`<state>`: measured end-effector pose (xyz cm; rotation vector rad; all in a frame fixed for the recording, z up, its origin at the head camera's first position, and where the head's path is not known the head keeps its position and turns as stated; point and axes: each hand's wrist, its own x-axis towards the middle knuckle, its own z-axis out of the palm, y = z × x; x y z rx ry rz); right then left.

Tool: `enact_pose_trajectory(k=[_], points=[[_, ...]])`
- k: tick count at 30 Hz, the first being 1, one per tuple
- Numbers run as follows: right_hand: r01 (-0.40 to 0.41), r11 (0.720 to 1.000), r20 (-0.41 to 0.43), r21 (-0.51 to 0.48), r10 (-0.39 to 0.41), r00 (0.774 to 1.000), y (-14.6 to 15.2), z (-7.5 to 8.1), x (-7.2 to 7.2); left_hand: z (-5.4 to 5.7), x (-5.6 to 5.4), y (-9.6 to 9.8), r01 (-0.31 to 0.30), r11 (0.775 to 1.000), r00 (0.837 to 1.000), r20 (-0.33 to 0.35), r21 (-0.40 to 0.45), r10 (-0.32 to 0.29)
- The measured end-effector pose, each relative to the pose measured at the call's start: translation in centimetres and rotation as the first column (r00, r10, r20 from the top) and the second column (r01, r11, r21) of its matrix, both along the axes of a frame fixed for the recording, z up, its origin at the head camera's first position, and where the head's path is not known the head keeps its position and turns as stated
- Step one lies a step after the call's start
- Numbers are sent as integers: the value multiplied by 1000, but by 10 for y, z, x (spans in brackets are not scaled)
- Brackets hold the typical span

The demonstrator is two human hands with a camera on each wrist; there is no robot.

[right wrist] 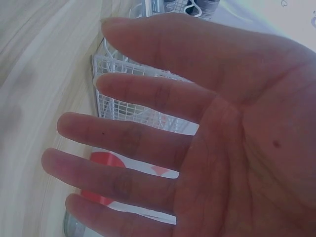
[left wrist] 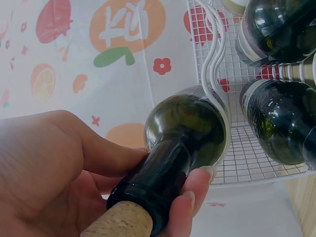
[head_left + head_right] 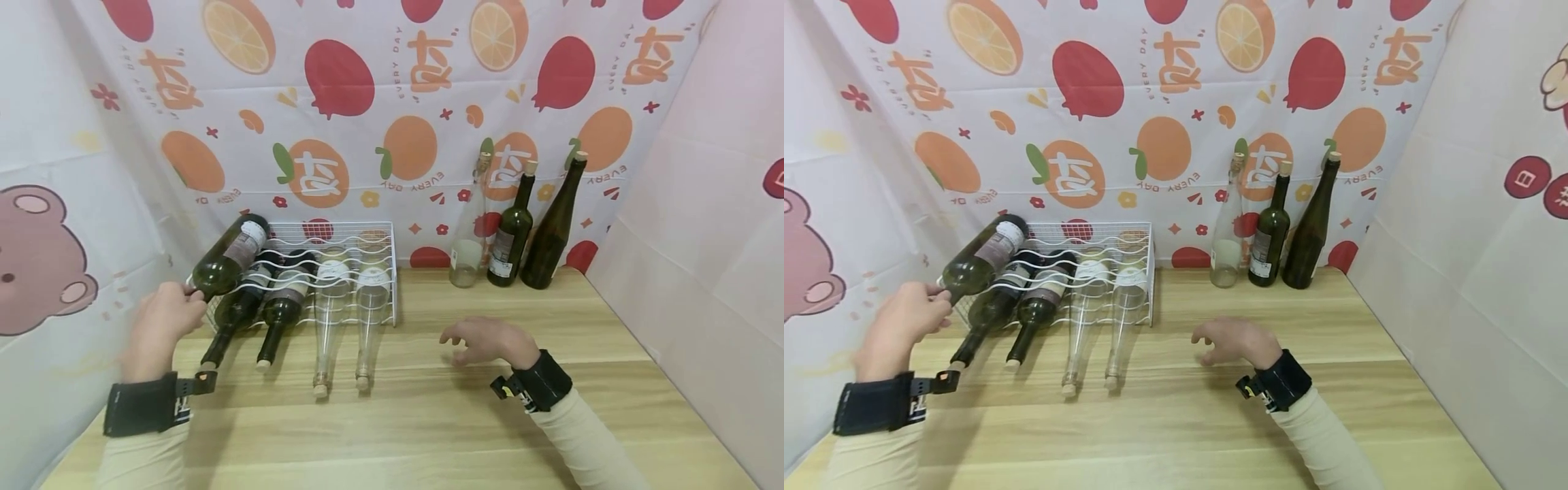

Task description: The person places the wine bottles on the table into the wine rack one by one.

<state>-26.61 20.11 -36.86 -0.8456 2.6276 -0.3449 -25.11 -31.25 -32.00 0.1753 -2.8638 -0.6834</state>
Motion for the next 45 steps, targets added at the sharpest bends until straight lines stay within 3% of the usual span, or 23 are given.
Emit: enact_pose_trajectory(k=[9,26,39,45], points=[[-23,1000,-14,4,23,1000,-1,-2,-1,0,-1,9,-39,999,998,-44,-37,38],[3,1000,26,-18,-3,1000,3,0,0,-1,9,18,-108,991,988,-120,-78,98],[-19,1000,20,-24,19,1000,3,0,-1,-3,9,24,-176,984,970,-176,-39,167],[-20,999,28,-25,21,999,3,-1,-2,-2,10,24,-181,983,967,-188,-40,170]])
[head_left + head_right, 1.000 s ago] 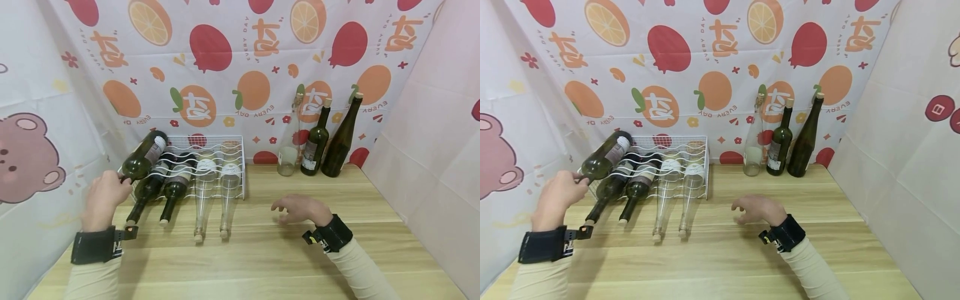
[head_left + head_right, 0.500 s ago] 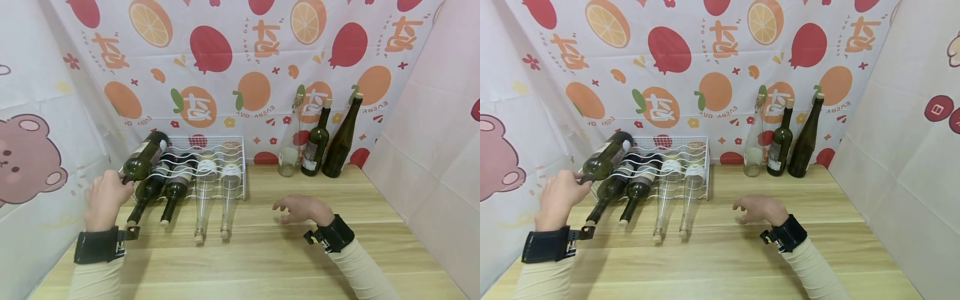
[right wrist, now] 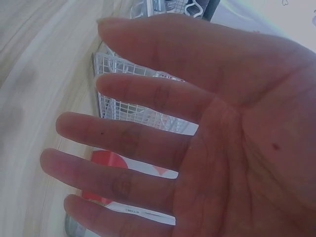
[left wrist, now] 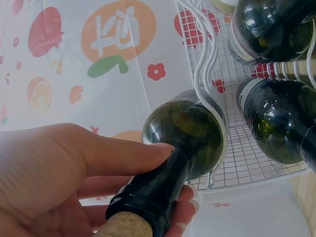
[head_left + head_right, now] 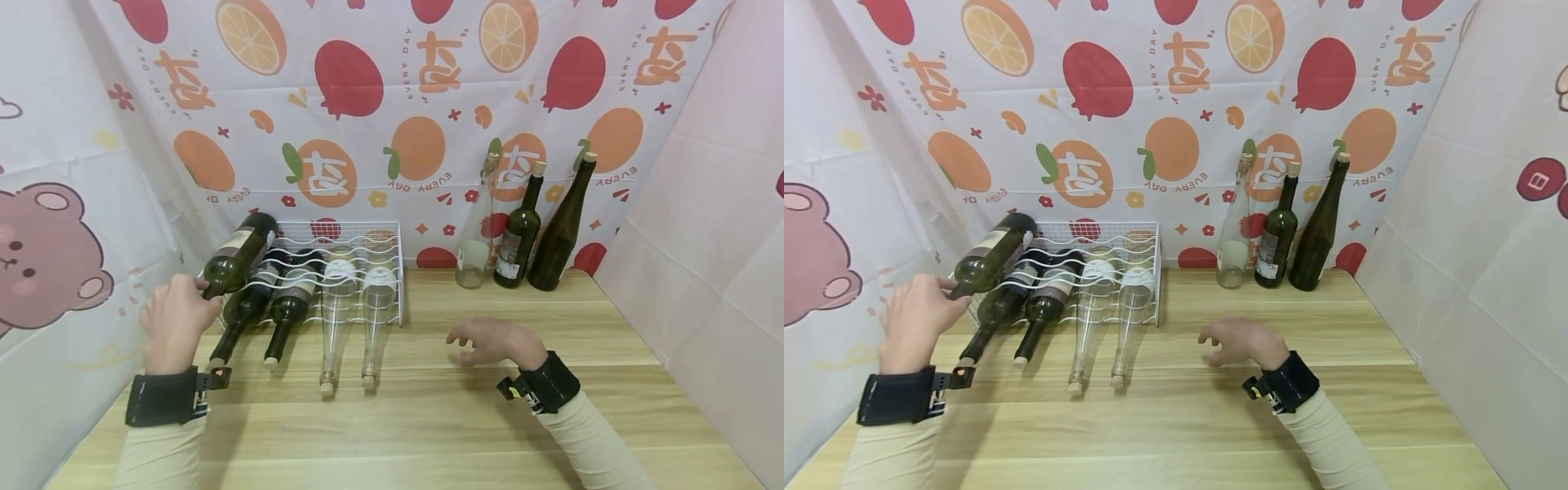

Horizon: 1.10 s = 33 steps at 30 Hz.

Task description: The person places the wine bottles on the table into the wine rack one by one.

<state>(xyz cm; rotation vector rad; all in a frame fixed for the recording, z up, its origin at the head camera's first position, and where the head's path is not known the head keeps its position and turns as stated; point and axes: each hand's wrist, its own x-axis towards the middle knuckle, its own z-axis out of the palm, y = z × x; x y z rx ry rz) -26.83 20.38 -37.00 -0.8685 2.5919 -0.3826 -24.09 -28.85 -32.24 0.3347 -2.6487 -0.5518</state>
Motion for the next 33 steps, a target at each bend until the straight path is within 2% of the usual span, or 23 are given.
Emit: enact_pose_trajectory(k=[7,13,15,25,33], points=[[-5,1000,0,-1,5,1000,0,0,0,1,1,-2,31,999,999,9,-35,-31],[-2,1000,0,11,2,1000,0,2,1,5,-2,-6,75,995,992,110,-59,-69],[-4,1000,-7,18,4,1000,0,3,1,5,-3,-7,95,994,988,123,-55,-88],[-22,999,-24,24,23,999,1,1,-1,2,-4,-6,106,994,994,45,-20,-105],[-20,1000,-13,11,20,1000,1,2,0,0,-4,-5,86,996,996,35,-10,-85]])
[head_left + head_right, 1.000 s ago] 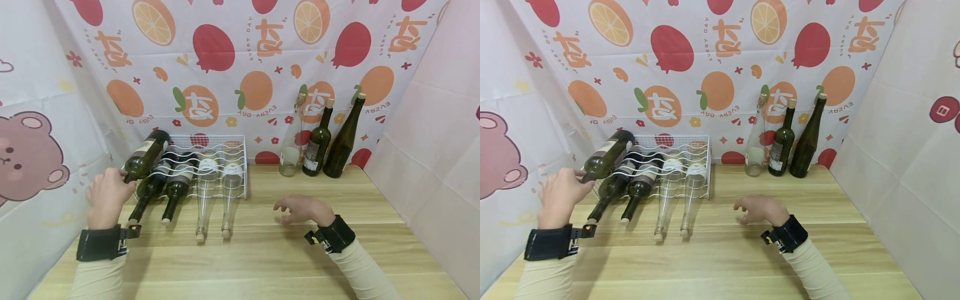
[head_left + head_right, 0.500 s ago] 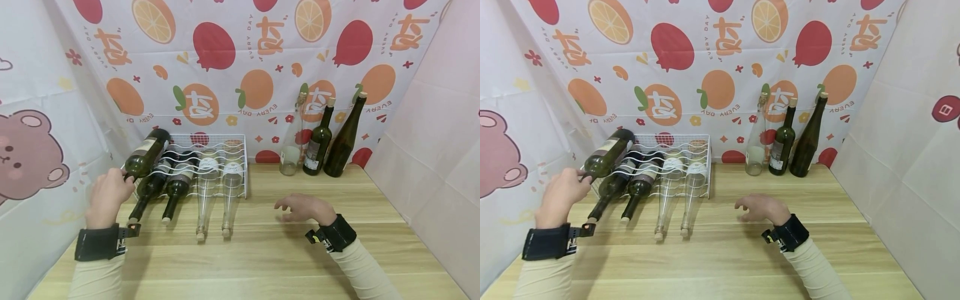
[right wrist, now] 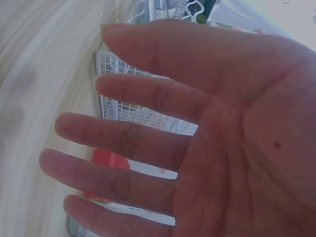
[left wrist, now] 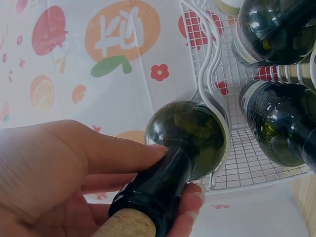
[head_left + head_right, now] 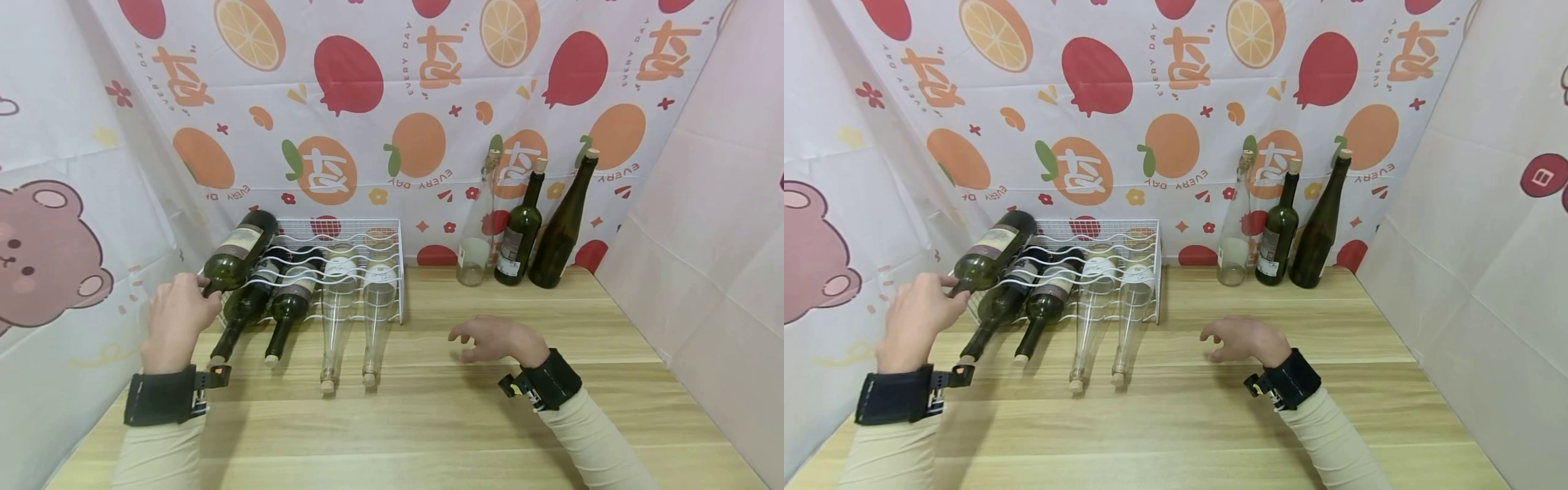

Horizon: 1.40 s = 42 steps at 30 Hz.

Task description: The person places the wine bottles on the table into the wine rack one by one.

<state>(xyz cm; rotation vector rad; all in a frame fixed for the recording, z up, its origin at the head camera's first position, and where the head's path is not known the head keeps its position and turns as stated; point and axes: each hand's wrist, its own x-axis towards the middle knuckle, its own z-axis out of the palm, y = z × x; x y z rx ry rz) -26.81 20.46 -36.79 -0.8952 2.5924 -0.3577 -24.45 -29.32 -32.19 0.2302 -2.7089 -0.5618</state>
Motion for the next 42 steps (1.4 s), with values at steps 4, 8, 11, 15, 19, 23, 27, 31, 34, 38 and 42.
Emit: enact_pose_trajectory(k=[4,8,11,15,19,23,27,31,34,38,42], points=[[5,1000,4,1,-5,1000,-1,0,0,0,0,0,-13,1000,1000,-7,-3,13],[11,1000,4,7,-11,1000,-1,-1,0,0,0,0,-37,999,999,-6,1,37],[10,1000,2,10,-10,1000,-1,-1,-1,0,-1,0,-52,999,999,-1,7,52],[5,1000,-1,11,-5,1000,-1,-2,-1,0,-1,-1,-56,998,998,-7,9,57],[22,1000,16,4,-22,1000,-1,-2,-1,-1,0,-1,-64,998,998,-19,11,64],[32,999,18,3,-32,999,-1,-3,-2,0,2,0,-64,998,998,-16,4,64],[33,999,18,5,-33,999,0,-3,-2,2,3,-1,-34,999,999,37,-35,35],[29,1000,19,3,-29,999,1,-3,-2,2,2,-1,-5,999,997,74,-41,8],[37,999,26,2,-37,999,1,-3,-1,1,0,-1,-10,1000,998,65,-10,11],[50,999,33,8,-50,998,1,-2,-1,-1,-2,0,-27,1000,999,39,9,27],[52,999,26,13,-53,998,0,-3,-2,-2,-2,0,-37,999,999,6,5,37]])
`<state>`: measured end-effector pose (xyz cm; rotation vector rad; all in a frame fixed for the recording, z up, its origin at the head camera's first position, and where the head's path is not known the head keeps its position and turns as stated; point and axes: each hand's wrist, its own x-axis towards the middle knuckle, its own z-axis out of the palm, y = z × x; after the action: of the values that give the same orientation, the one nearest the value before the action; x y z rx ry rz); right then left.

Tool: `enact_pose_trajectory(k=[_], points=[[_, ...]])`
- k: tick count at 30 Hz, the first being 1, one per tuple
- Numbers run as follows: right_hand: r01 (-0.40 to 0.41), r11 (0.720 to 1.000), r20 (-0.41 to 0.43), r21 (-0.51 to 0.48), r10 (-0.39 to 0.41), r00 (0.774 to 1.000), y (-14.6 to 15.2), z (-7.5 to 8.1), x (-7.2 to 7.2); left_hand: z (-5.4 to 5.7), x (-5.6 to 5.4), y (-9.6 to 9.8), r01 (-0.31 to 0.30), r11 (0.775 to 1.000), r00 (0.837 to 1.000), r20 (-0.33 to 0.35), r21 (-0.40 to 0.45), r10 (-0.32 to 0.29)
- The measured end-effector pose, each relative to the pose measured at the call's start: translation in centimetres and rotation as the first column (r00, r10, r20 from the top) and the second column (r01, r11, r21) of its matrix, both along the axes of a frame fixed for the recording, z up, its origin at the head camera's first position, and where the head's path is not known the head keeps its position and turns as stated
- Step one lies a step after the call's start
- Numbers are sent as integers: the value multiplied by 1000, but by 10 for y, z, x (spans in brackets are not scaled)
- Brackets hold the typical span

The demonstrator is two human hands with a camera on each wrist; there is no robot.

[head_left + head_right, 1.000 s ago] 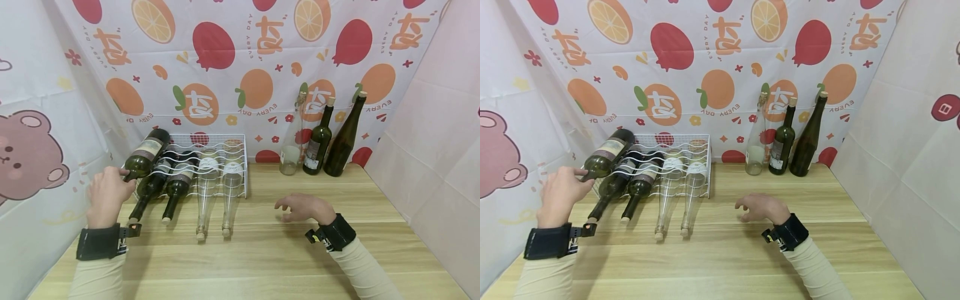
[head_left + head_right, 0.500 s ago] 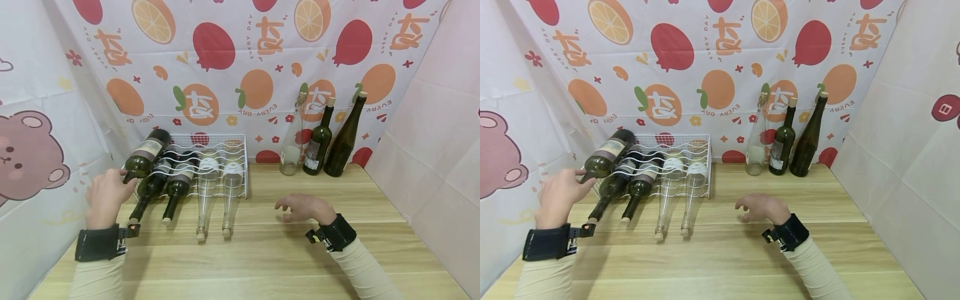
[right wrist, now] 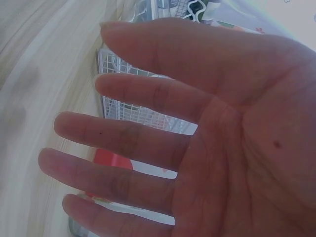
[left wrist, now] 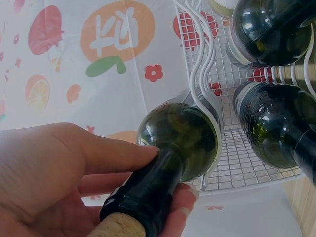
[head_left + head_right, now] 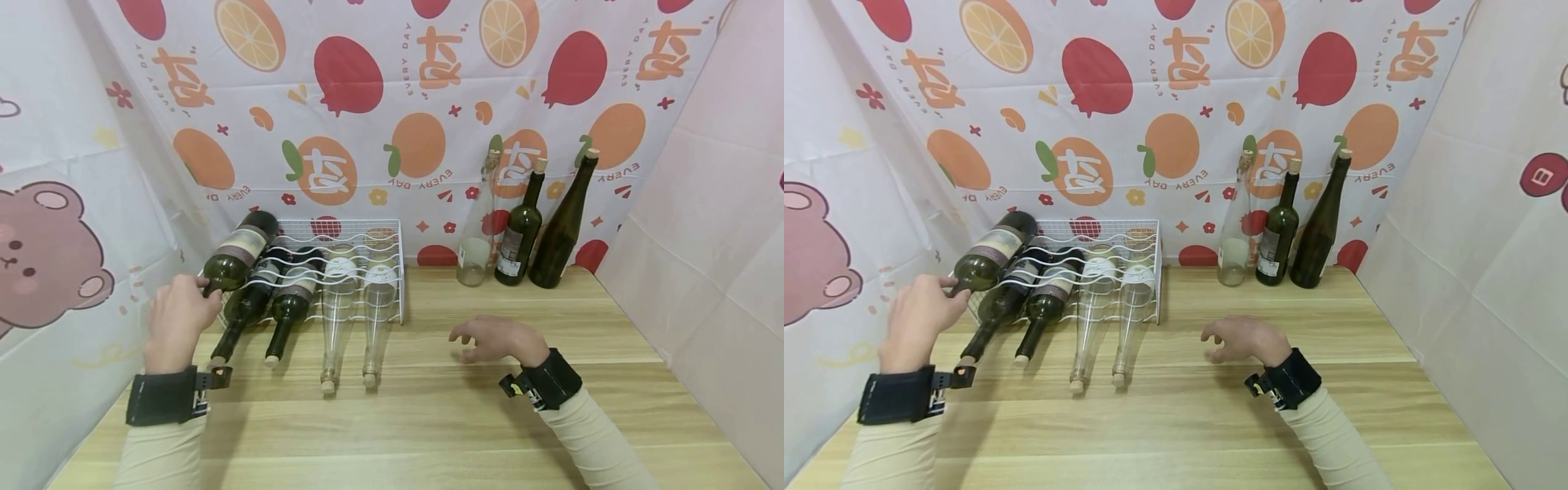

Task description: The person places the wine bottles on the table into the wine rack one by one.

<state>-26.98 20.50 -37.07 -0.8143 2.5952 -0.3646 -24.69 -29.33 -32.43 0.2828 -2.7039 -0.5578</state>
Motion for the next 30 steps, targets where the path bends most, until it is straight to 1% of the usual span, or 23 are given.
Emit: enact_pose_trajectory(k=[6,21,30], points=[[4,1000,-8,4,-4,1000,0,-1,0,0,0,1,-11,1000,999,-36,-7,11],[20,1000,6,9,-20,1000,0,-1,0,-1,0,0,-34,999,999,-43,0,34],[15,1000,3,7,-15,1000,0,-1,0,-1,-1,3,-63,998,996,-69,1,63]])
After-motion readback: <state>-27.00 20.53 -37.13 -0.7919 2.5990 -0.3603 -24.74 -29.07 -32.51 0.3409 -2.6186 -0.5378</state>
